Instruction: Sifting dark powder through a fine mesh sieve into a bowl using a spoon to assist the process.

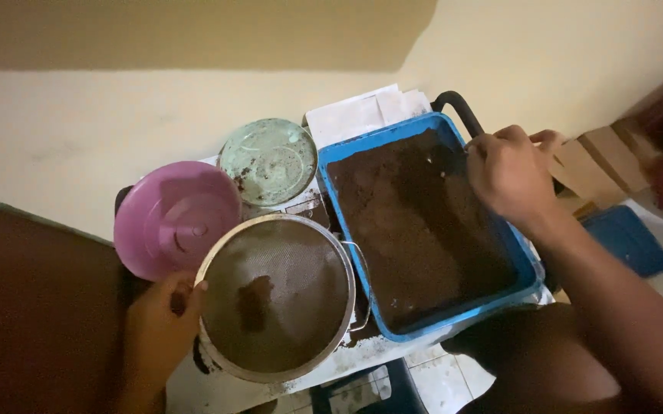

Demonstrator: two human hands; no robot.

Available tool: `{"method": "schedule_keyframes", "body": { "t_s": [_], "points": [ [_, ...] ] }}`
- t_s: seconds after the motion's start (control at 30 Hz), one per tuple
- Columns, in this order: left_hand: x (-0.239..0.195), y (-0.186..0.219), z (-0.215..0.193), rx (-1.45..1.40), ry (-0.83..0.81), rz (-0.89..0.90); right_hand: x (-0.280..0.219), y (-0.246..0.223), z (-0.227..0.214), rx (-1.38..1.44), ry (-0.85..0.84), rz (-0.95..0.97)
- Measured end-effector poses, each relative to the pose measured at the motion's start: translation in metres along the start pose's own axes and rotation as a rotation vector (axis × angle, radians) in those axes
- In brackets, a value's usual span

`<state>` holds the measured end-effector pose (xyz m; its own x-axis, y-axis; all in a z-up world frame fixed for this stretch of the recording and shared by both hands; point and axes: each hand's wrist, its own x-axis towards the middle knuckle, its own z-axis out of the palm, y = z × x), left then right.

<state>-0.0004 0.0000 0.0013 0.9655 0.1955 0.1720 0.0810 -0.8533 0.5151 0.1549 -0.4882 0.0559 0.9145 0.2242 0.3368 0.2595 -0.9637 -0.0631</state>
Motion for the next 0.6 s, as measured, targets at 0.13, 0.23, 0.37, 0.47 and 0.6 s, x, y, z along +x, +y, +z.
{"method": "schedule_keyframes", "body": {
  "t_s": [0.13, 0.23, 0.37, 0.47, 0.6],
  "points": [
    [0.000, 0.004, -0.004, 0.012, -0.026, -0.001, 0.000, 0.004, 0.001, -0.023, -0.014, 0.037],
    [0.001, -0.001, -0.002, 0.006, -0.059, -0.027, 0.001, 0.003, -0.010, 0.169, -0.013, -0.030],
    [0.002, 0.011, -0.006, 0.016, -0.149, -0.197, -0.013, -0.016, -0.033, 0.154, 0.085, -0.069],
    [-0.001, -0.003, 0.004, -0.118, -0.015, -0.083, -0.026, -0.037, -0.059, -0.069, 0.127, -0.102],
    [0.000, -0.001, 0.002, -0.065, -0.010, 0.002, -0.046, -0.080, -0.103, 0.322, 0.083, -0.215]
  ]
}}
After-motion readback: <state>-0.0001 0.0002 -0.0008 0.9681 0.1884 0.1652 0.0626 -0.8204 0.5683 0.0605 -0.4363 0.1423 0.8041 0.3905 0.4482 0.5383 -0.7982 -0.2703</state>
